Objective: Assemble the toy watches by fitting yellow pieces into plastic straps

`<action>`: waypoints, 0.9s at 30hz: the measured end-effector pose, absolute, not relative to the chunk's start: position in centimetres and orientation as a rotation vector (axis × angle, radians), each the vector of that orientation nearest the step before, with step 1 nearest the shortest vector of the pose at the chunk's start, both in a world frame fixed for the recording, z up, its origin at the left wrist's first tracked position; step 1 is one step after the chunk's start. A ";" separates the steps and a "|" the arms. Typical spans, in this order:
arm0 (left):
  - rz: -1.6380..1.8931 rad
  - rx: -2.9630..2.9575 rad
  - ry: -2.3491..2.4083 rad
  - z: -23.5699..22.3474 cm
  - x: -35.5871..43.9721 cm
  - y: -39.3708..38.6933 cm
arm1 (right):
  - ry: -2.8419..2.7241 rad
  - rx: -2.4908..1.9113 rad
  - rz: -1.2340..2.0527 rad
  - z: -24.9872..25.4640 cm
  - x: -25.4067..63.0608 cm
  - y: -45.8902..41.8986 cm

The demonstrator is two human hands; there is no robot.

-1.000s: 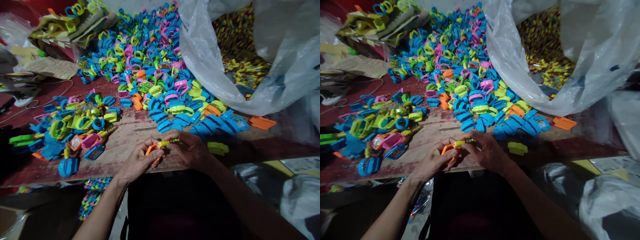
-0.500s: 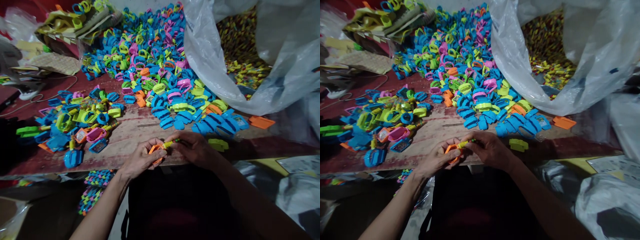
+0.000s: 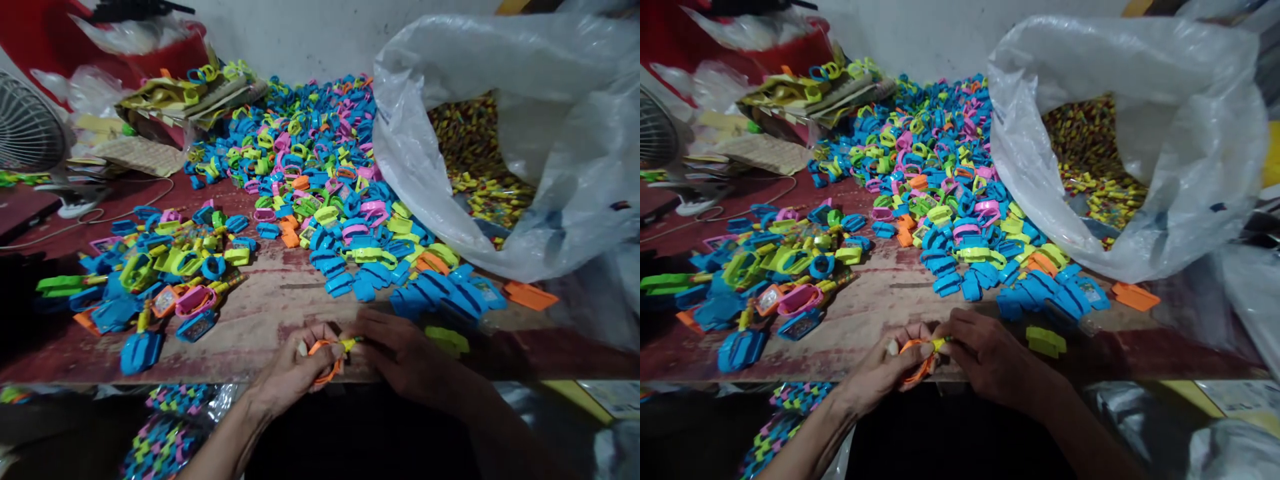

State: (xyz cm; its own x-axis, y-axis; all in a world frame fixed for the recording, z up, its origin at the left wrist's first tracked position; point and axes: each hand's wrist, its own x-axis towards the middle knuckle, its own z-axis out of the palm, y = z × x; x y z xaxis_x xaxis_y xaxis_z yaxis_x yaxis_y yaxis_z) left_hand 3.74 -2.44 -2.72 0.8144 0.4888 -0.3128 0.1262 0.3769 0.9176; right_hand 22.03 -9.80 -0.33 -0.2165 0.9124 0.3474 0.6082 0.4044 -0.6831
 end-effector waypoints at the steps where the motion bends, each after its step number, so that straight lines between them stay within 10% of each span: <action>1: 0.245 1.247 0.635 -2.1 3.3 -2.2 | -1.911 -1.300 0.534 -0.6 21.8 -9.7; 11: 0.677 2.610 2.094 6.7 -7.8 11.6 | -1.648 -1.694 0.091 -4.7 20.9 -6.1; 27: 0.257 2.898 1.099 0.4 7.2 15.0 | -1.657 -1.652 0.037 -2.5 21.7 -7.7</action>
State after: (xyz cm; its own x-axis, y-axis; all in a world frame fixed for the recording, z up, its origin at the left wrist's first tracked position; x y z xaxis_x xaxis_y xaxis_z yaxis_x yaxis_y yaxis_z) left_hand 7.22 15.04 0.37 0.7366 0.6611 0.1431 0.6558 -0.7498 0.0879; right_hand 21.67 -7.72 -2.47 0.1492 0.8588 0.4901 0.8364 0.1548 -0.5259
